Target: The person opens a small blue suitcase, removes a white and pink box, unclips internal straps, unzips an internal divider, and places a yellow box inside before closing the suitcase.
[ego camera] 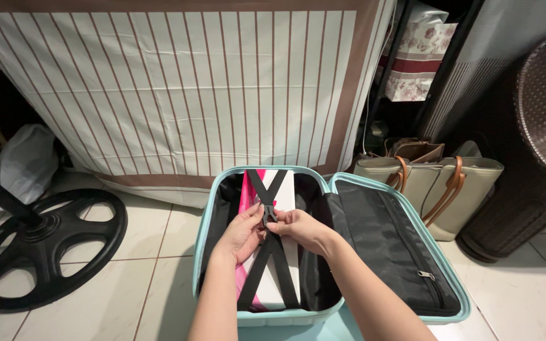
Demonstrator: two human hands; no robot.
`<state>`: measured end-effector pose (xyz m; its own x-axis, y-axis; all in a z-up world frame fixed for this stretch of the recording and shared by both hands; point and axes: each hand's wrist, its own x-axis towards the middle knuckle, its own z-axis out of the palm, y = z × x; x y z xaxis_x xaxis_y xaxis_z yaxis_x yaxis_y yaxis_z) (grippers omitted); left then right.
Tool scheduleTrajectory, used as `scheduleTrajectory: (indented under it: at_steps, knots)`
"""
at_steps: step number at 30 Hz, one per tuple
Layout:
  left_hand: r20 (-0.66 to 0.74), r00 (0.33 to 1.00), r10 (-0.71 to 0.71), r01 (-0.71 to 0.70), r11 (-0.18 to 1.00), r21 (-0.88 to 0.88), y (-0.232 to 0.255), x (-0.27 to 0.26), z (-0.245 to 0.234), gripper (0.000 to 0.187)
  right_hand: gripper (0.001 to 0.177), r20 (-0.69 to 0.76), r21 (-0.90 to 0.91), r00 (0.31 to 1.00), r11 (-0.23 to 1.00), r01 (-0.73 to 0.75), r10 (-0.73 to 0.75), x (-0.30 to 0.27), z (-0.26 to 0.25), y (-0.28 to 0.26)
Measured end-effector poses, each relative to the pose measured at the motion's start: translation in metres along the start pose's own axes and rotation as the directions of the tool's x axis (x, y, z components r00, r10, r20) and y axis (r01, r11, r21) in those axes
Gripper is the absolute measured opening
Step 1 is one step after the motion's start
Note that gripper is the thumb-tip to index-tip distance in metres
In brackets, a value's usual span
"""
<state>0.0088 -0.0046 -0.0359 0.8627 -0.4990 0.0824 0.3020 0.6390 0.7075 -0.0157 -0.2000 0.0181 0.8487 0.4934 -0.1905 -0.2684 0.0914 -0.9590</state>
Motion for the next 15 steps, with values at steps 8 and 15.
scheduleTrajectory:
  at_steps: [8,15]
  knots:
    - [-0.177,0.984,-0.024,0.035,0.997,0.063,0.008,-0.007,0.016,0.026,0.033,0.03,-0.016,1.0,1.0,-0.005,0.005,0.0,0.003,-0.004]
    - [-0.282,0.959,0.018,-0.012,1.0,0.025,0.017,-0.011,0.034,0.029,0.028,0.045,-0.265,0.999,0.964,-0.001,0.013,-0.001,0.009,-0.002]
